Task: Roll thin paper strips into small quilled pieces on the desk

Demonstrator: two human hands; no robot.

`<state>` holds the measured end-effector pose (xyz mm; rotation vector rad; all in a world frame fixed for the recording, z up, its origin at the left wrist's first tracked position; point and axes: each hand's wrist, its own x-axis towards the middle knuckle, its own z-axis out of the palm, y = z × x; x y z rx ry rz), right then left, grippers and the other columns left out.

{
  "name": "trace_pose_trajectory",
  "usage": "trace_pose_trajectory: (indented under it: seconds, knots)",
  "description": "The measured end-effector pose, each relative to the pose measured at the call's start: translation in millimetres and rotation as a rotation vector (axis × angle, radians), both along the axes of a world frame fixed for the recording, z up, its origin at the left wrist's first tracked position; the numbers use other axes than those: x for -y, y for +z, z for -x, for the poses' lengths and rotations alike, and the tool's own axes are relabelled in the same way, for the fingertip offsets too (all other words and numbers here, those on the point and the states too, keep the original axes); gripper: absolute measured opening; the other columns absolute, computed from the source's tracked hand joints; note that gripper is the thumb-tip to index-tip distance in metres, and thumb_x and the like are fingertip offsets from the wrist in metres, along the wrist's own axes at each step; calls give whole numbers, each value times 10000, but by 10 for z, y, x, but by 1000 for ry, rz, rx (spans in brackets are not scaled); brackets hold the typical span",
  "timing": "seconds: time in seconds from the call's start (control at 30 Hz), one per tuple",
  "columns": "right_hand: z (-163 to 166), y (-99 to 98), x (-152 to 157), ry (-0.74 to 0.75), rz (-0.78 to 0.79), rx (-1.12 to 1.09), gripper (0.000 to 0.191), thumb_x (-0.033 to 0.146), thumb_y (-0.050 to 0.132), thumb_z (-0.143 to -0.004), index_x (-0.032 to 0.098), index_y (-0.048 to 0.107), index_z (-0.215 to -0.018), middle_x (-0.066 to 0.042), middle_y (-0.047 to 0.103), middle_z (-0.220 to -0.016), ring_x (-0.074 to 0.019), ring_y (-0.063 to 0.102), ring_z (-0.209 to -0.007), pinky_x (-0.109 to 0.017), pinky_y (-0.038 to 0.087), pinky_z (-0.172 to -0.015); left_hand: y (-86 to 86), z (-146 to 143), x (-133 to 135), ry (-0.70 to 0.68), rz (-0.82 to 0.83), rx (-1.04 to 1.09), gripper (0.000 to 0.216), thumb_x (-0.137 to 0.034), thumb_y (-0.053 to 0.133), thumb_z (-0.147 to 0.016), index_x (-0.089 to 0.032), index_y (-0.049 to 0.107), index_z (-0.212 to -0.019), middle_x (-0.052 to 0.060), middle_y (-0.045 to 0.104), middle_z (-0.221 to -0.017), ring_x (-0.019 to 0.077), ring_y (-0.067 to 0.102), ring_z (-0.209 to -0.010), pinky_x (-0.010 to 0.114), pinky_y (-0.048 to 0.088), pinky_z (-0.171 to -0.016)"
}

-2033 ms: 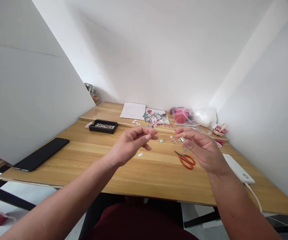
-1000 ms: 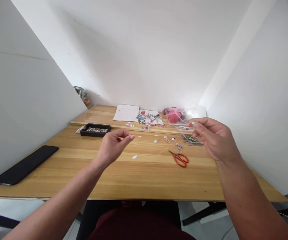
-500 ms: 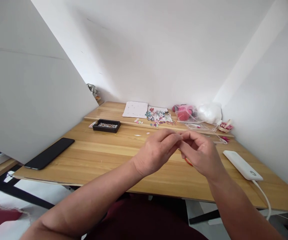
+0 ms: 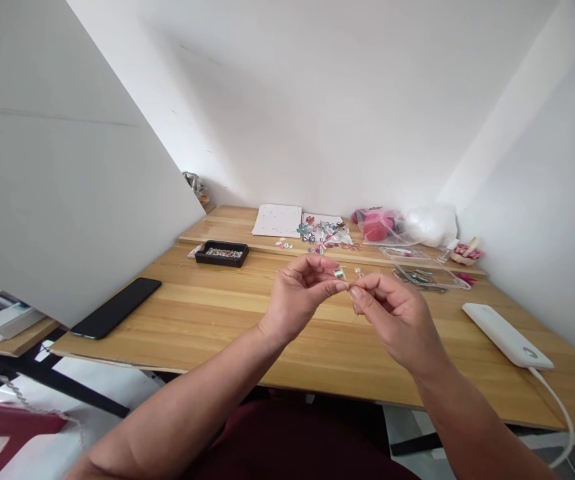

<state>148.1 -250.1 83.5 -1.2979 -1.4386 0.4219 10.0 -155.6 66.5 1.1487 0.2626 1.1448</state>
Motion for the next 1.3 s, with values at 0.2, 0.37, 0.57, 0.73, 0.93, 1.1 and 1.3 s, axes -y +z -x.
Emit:
trace_pose_trajectory:
  seconds: [0.2,0.37,0.57,0.73,0.93,1.1,1.3]
  knots:
    - [33,-65,-10,-23,19,68,229,372,609,-954,201,625,-802,23,471,-614,-112,396,-547,-267,316,-500,-34,19,-36,46,-12,18,382,-224,949,-587,-163,696,-867,-4,701,-801,97,641,-746,225,567,-744]
    - [-69,-106,-87,-28,40,-57,195,367,673,-904,212,679,-1023,-69,681,-978,-185,624,-859,-284,490,-657,-25,43,-46,72,-67,-11,379,-251,942,-603,-164,685,-867,1,715,-812,104,661,-737,239,584,-756]
    - [55,-138,-138,259,168,-485,404,357,718,-853,234,602,-1221,-86,656,-1150,-145,634,-796,-260,494,-593,-36,92,-37,143,-218,-134,254,-260,857,-740,-171,697,-917,34,728,-873,131,686,-790,253,580,-777]
    - [177,-212,-150,117,110,-384,254,418,663,-911,191,631,-1020,56,469,-602,-84,359,-508,-227,274,-465,-68,101,-65,236,-236,-177,247,-265,857,-732,-172,709,-908,41,728,-889,133,681,-777,251,579,-752]
    - [174,-260,-117,-29,-6,-11,219,401,562,-973,206,609,-884,44,418,-591,-114,352,-524,-264,278,-494,-117,100,-92,241,-183,-167,269,-247,860,-706,-169,707,-913,36,728,-870,135,685,-772,260,598,-755]
    - [147,-320,-107,-103,-64,223,153,322,542,-987,218,647,-948,7,567,-670,-138,463,-581,-291,352,-578,-131,124,-89,213,-193,-159,213,-230,838,-725,-168,701,-875,23,721,-841,120,680,-741,240,591,-740]
    - [134,-315,-78,-103,-75,268,126,298,551,-979,220,647,-953,25,542,-633,-132,441,-552,-288,355,-564,-88,163,-66,108,-82,-167,307,-264,890,-670,-152,705,-889,32,730,-813,132,697,-738,236,587,-714]
